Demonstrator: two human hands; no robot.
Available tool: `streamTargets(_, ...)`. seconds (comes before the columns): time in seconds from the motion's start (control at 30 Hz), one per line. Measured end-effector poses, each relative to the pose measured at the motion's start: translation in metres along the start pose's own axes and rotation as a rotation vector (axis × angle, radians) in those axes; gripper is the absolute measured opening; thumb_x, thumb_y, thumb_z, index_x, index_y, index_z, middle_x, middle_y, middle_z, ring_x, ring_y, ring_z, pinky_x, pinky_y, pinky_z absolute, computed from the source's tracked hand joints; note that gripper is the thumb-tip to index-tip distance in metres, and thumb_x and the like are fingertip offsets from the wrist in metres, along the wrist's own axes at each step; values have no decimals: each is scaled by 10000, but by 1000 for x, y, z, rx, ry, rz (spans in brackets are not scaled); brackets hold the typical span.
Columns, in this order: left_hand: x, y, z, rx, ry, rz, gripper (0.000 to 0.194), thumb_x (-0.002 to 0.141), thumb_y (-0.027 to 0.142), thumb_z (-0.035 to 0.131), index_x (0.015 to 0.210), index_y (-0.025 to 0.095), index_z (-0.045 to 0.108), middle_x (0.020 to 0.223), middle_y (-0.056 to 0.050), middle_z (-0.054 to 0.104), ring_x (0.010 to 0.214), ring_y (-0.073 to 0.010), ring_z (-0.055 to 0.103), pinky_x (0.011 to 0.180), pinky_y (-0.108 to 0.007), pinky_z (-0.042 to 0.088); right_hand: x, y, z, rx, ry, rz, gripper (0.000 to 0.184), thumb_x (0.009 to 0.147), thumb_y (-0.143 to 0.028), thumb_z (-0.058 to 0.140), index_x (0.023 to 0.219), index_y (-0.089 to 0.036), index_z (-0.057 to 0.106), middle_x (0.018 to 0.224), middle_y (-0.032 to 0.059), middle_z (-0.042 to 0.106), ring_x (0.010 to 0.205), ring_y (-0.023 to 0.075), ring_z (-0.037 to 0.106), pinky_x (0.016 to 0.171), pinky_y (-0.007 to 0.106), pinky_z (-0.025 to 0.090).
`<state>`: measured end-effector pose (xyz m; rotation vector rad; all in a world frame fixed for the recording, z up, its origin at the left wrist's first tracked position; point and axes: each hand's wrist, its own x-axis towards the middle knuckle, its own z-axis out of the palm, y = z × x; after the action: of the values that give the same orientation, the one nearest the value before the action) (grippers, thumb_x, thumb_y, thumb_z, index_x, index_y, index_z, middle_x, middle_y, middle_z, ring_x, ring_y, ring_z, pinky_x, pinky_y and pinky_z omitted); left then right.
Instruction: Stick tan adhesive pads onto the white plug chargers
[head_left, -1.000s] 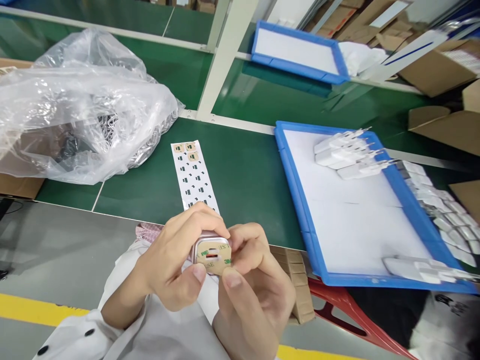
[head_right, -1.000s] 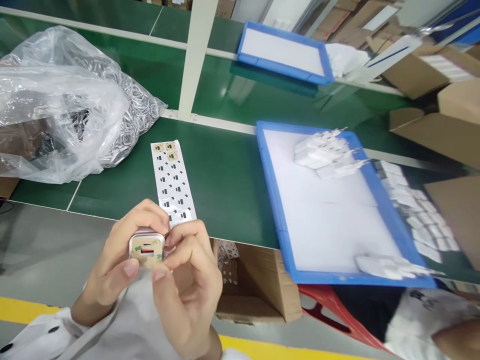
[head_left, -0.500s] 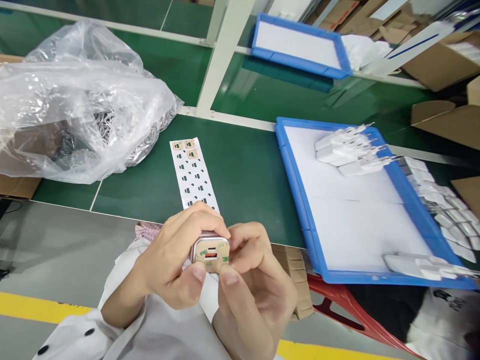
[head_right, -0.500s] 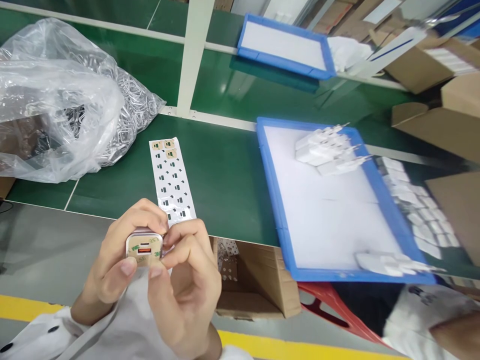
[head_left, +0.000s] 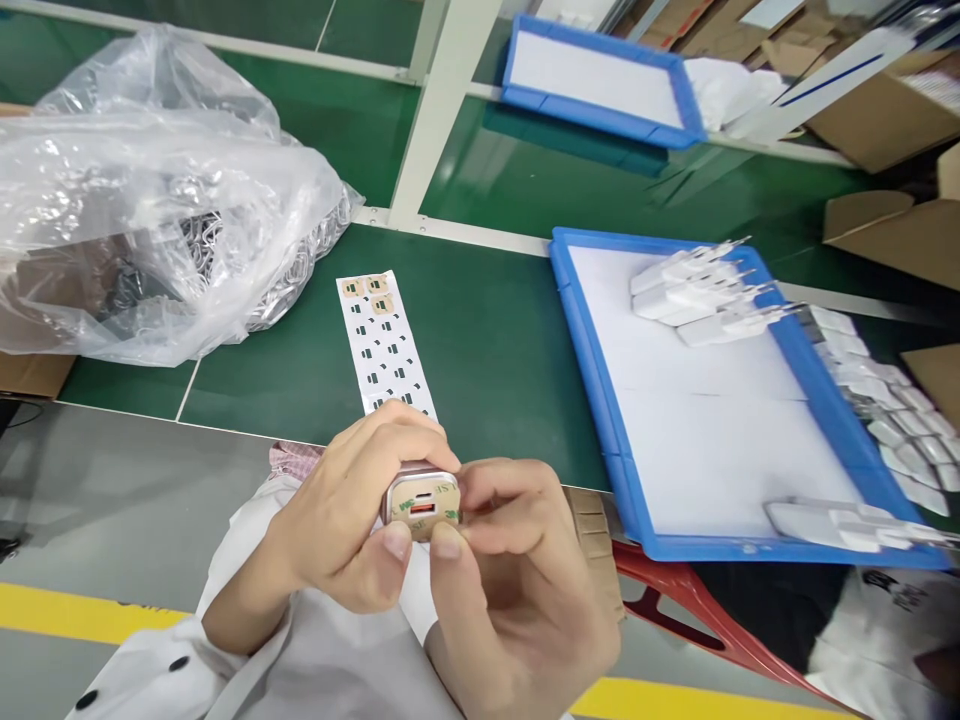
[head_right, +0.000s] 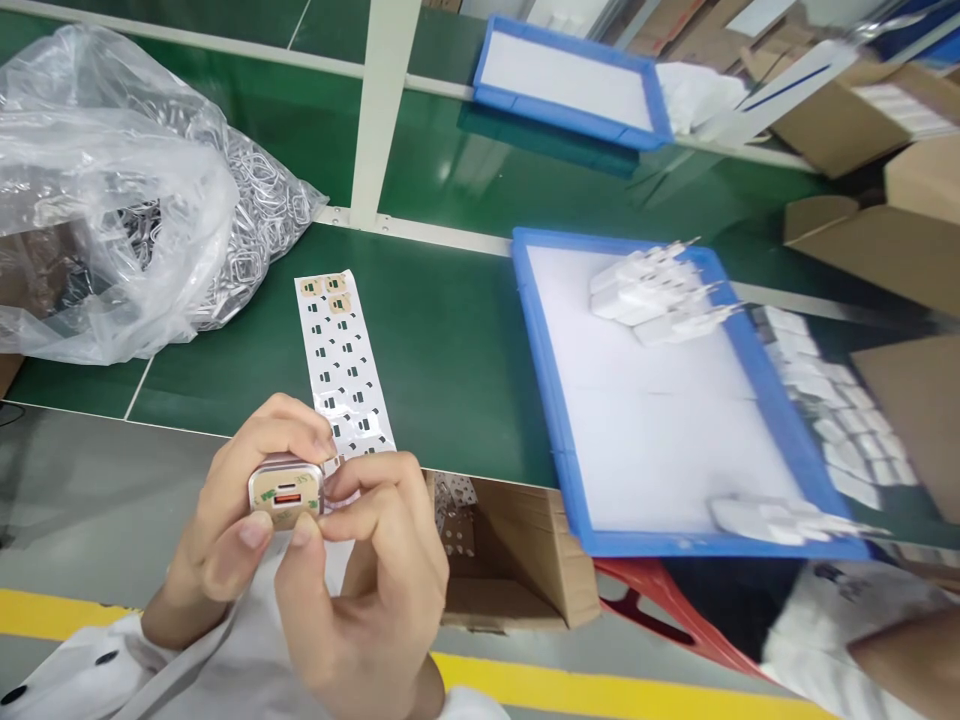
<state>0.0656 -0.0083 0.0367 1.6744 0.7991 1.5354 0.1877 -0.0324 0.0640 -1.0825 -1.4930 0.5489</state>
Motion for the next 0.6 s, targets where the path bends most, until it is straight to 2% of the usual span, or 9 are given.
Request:
streamTargets(0.13, 0, -4, -3, 29, 5, 27, 304, 1072, 489, 483, 1180, 221, 581, 959, -39, 586, 850, -200, 588, 707, -320, 502, -2, 0, -1, -37, -11, -9, 251, 826, 9, 668, 807, -216, 557, 766, -37, 557, 728, 128, 593, 629, 261, 518)
streamTargets(0.3, -3, -7, -6, 16, 27, 0, 319, 1070, 510, 494, 1196, 233, 589, 1003, -50, 599, 887, -214, 602, 755, -344, 519, -9, 11, -2, 141, 22, 145, 362, 845, -27, 741, 1000, -260, 512, 859, -39, 539, 753, 137, 577, 693, 279, 567)
streamTargets(0.4, -5, -8, -6, -45, 31, -37, 338, 1067, 534, 491, 1213, 246, 591, 1043, -53, 603, 929, -225, 609, 805, -368, 525, -13, 17, -1, 133, -77, 164, 310, 931, -184, 753, 1165, -272, 570, 872, -33, 579, 735, 138, 584, 657, 261, 548)
streamTargets(0.47, -7, -9, -5, -101, 18, -72, 405, 1069, 605, 448, 1240, 266, 587, 1062, -54, 606, 952, -240, 605, 830, -392, 524, -13, 17, 1, 105, -131, 180, 378, 936, -338, 795, 1250, -280, 593, 849, -39, 591, 701, 137, 585, 608, 245, 522)
streamTargets(0.53, -10, -11, -5, -159, 8, -106, 460, 1062, 661, 406, 1254, 285, 590, 1069, -54, 599, 944, -249, 596, 823, -407, 527, -13, 17, 5, 92, -141, 211, 438, 906, -439, 835, 1243, -289, 599, 798, -61, 570, 650, 128, 566, 558, 226, 491)
streamTargets(0.6, -12, -13, -4, -228, 12, -122, 458, 1051, 664, 414, 1247, 293, 599, 1057, -52, 584, 930, -253, 591, 796, -404, 534, -12, 16, 9, 98, -125, 212, 387, 905, -441, 841, 1173, -294, 603, 755, -79, 541, 605, 113, 539, 536, 211, 471)
